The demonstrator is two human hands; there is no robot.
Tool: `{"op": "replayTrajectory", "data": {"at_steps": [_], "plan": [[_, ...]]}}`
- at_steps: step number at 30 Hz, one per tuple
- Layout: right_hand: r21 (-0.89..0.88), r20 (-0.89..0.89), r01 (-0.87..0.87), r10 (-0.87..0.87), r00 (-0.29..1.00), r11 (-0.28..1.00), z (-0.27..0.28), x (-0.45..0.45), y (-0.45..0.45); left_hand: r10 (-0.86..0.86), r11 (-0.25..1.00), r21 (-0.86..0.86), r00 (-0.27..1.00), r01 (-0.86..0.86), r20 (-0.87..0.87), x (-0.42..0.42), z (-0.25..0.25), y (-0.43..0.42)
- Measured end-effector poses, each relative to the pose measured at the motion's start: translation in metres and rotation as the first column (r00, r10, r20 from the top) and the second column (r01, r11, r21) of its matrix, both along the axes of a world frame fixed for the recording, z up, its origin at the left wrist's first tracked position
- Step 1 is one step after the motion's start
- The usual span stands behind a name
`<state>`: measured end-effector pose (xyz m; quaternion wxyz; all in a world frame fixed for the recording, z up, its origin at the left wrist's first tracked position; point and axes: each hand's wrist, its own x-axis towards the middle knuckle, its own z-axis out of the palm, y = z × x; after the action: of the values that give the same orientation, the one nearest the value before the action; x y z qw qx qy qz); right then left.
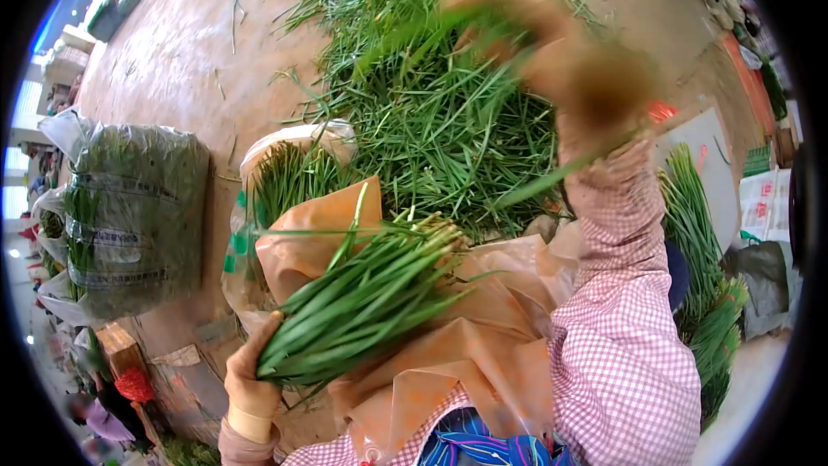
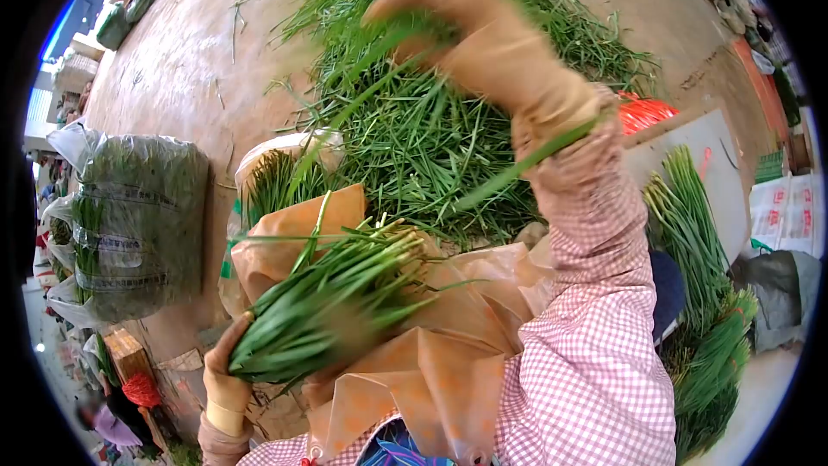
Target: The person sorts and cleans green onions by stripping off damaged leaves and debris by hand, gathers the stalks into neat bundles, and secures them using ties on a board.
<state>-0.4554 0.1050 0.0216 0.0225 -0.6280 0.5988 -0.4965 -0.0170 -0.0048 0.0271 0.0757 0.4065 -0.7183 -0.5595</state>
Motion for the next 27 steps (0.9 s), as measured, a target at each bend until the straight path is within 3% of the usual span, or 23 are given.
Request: {"op": "replayTrajectory", "data": {"at_steps": [1,2,3,5,6,7,8,9,10,11,12,13,14,16,18,19,21,22,23,24,25,26,27], "plan": [[0.273,-0.162,-0.004,0.050,0.986,0.962,-0.001,0.021,0.001,-0.054,0.998,-0.035,0.997,0.056,0.056,0.000,0.005,-0.006],[0.556,-0.257,0.069,0.092,0.962,0.828,-0.015,0.039,0.005,-0.018,1.000,0.022,0.999,0.018,0.035,-0.005,0.011,-0.008],[0.694,-0.349,0.209,0.068,0.935,0.689,-0.012,0.064,0.006,0.013,0.997,0.078,1.000,-0.014,0.012,-0.014,0.018,-0.013],[0.475,-0.311,0.238,-0.091,0.946,0.847,-0.005,0.097,0.010,-0.090,0.995,-0.039,0.996,0.090,0.014,-0.031,0.032,-0.031],[0.323,0.106,-0.122,0.092,0.990,0.939,0.000,0.110,0.013,-0.130,0.988,-0.086,0.991,0.131,0.014,-0.040,0.038,-0.042],[0.099,0.358,-0.339,0.284,0.889,0.936,-0.006,0.139,0.018,-0.137,0.977,-0.154,0.987,0.148,0.080,-0.057,0.049,-0.054],[0.010,0.601,-0.548,0.433,0.671,0.836,0.005,0.170,0.027,-0.189,0.952,-0.238,0.981,0.194,0.044,-0.074,0.056,-0.065],[0.111,0.612,-0.774,0.570,0.548,0.624,0.020,0.184,0.030,-0.204,0.957,-0.213,0.979,0.199,0.000,-0.095,0.067,-0.073],[0.156,0.645,-0.857,0.606,0.464,0.491,0.007,0.207,0.030,-0.314,0.881,-0.380,0.949,0.283,-0.021,-0.111,0.071,-0.092],[0.338,0.548,-0.821,0.613,0.569,0.460,0.002,0.221,0.029,-0.328,0.860,-0.422,0.944,0.285,-0.031,-0.131,0.088,-0.091],[0.105,0.590,-0.828,0.636,0.497,0.550,-0.035,0.245,0.023,-0.340,0.841,-0.461,0.939,0.284,-0.042,-0.149,0.103,-0.089],[-0.109,0.761,-0.843,0.589,0.270,0.527,-0.057,0.256,0.010,-0.372,0.899,-0.335,0.894,0.281,-0.248,-0.162,0.104,-0.094],[-0.332,0.839,-0.793,0.544,0.000,0.511,-0.079,0.268,-0.002,-0.404,0.864,-0.423,0.876,0.272,-0.262,-0.170,0.111,-0.092],[-0.670,0.742,-0.541,0.453,-0.494,0.508,-0.077,0.264,-0.017,-0.366,0.903,-0.369,0.846,0.221,-0.388,-0.171,0.113,-0.085],[-0.603,0.762,-0.467,0.295,-0.576,0.647,-0.059,0.242,-0.030,-0.307,0.931,-0.307,0.875,0.196,-0.374,-0.151,0.108,-0.067],[-0.607,0.757,-0.464,0.293,-0.584,0.645,-0.062,0.232,-0.033,-0.293,0.941,-0.266,0.898,0.210,-0.330,-0.135,0.098,-0.060],[-0.850,0.483,-0.116,0.670,-0.563,0.515,-0.071,0.217,-0.038,-0.130,0.984,-0.156,0.944,0.086,-0.302,-0.092,0.058,-0.060],[-0.850,0.477,-0.105,0.669,-0.570,0.516,-0.071,0.211,-0.033,-0.131,0.964,-0.247,0.982,0.095,-0.133,-0.057,0.038,-0.064],[-0.764,0.562,-0.032,0.642,-0.522,0.644,-0.071,0.204,-0.022,-0.135,0.965,-0.222,0.990,0.139,0.032,-0.046,0.040,-0.042],[-0.657,0.646,0.045,0.593,-0.481,0.753,-0.073,0.197,-0.012,-0.110,0.987,-0.115,0.993,0.113,0.034,-0.020,0.020,-0.044],[-0.652,0.642,0.044,0.582,-0.499,0.757,-0.080,0.190,-0.008,-0.031,0.999,0.029,0.995,0.028,0.093,-0.009,0.017,-0.028],[-0.756,0.542,-0.010,0.617,-0.570,0.655,-0.090,0.184,-0.008,-0.032,0.999,-0.013,0.994,0.034,0.104,0.001,0.008,-0.011],[-0.810,0.473,-0.029,0.621,-0.625,0.586,-0.097,0.185,-0.015,-0.002,1.000,-0.002,0.957,0.003,0.291,0.028,-0.007,-0.011]]}}
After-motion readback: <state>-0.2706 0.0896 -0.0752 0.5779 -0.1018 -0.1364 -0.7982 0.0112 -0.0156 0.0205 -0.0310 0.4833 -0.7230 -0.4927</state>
